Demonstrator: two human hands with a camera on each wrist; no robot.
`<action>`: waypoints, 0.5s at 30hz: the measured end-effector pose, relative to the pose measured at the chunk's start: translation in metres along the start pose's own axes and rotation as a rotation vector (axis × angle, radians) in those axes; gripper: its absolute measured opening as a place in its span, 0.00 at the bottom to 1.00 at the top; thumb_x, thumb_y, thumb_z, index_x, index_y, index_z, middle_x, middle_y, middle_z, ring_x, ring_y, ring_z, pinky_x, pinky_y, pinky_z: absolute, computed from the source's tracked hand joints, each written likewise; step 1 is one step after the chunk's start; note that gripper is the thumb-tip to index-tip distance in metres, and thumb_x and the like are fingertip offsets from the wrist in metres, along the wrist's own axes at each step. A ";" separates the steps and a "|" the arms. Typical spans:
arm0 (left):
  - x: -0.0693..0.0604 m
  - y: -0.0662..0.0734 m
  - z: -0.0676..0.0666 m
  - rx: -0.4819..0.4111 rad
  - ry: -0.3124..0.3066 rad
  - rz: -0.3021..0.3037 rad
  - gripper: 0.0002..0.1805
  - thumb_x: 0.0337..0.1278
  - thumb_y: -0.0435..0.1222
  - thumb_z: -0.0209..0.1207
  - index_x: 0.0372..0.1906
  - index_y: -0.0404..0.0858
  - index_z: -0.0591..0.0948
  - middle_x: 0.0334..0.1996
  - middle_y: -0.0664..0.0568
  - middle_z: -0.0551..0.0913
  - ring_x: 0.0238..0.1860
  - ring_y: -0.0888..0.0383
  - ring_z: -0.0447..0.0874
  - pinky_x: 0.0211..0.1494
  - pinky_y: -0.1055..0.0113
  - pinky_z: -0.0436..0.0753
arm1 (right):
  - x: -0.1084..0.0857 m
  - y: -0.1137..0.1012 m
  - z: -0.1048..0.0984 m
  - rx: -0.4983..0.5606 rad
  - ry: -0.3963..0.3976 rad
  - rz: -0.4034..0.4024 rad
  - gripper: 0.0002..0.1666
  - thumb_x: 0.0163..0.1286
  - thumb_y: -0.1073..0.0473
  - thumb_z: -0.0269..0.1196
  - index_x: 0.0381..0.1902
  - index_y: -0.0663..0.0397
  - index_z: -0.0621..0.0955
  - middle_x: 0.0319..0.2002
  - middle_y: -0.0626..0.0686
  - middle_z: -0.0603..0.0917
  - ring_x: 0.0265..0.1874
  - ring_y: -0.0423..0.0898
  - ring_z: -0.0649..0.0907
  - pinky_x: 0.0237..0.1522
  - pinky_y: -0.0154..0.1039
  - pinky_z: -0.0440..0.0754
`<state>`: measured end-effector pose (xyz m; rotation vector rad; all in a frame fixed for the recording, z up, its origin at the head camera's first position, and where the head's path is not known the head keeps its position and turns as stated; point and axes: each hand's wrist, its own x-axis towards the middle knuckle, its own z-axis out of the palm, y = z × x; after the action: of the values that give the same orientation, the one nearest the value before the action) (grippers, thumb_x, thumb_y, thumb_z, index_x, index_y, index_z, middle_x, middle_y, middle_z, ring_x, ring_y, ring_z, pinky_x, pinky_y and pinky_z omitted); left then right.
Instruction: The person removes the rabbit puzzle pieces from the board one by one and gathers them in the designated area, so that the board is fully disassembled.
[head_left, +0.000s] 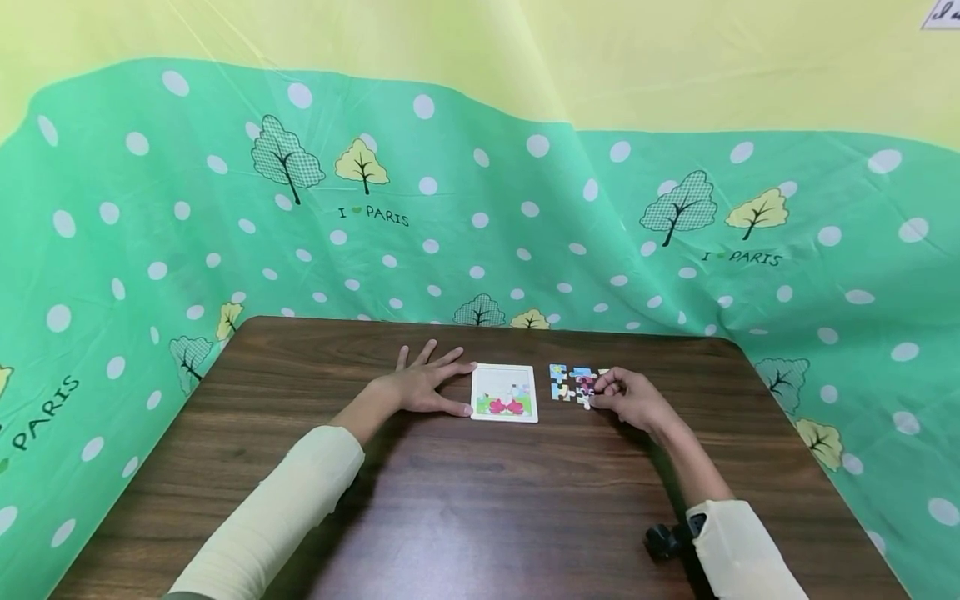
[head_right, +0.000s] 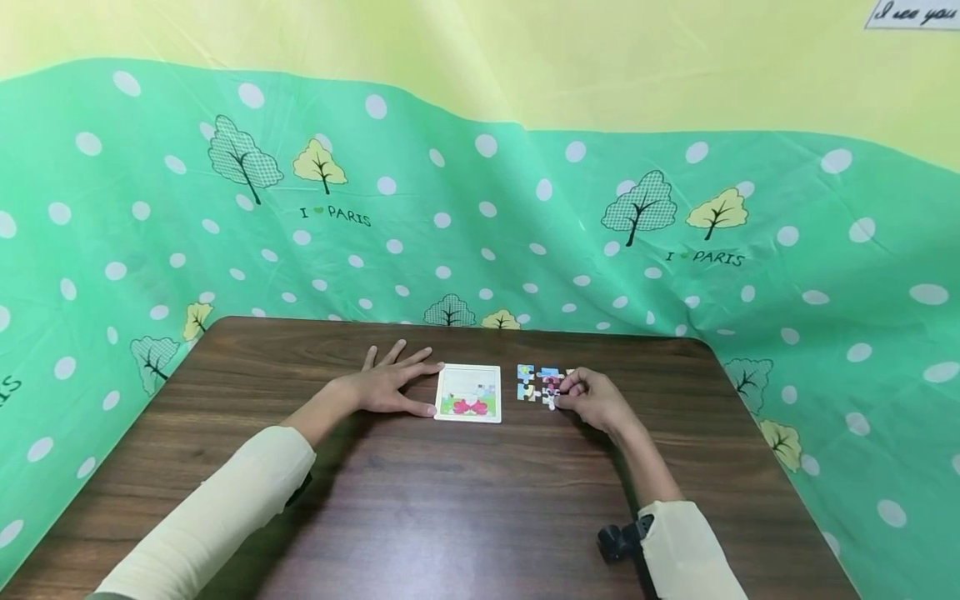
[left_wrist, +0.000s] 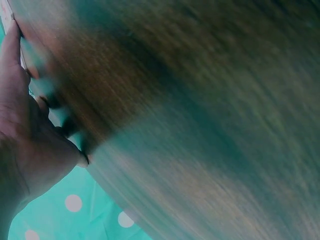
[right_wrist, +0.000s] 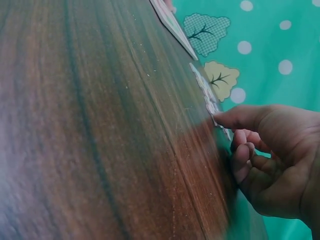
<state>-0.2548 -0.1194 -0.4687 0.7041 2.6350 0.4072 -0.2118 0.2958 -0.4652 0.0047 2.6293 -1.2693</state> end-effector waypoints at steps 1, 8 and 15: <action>0.000 0.000 0.000 -0.001 0.000 0.000 0.53 0.68 0.77 0.61 0.92 0.72 0.55 0.96 0.63 0.41 0.96 0.40 0.23 0.89 0.23 0.24 | -0.001 0.000 0.000 0.002 0.003 0.001 0.13 0.79 0.61 0.71 0.53 0.64 0.81 0.38 0.51 0.79 0.33 0.45 0.77 0.31 0.36 0.79; -0.001 0.001 0.000 -0.005 -0.001 0.002 0.53 0.69 0.76 0.61 0.92 0.71 0.55 0.96 0.63 0.41 0.96 0.39 0.23 0.89 0.22 0.24 | -0.005 -0.002 0.000 0.005 0.016 -0.030 0.12 0.82 0.59 0.69 0.51 0.63 0.80 0.38 0.51 0.80 0.33 0.45 0.77 0.31 0.36 0.80; 0.001 -0.002 0.001 -0.002 -0.008 0.003 0.53 0.68 0.77 0.61 0.92 0.72 0.55 0.96 0.63 0.40 0.95 0.39 0.21 0.89 0.24 0.22 | -0.007 -0.012 0.013 0.048 0.042 -0.051 0.16 0.80 0.56 0.73 0.51 0.62 0.81 0.35 0.48 0.81 0.29 0.44 0.81 0.29 0.38 0.82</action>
<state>-0.2555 -0.1202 -0.4707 0.7072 2.6263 0.4073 -0.2034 0.2788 -0.4623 -0.0279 2.6492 -1.3629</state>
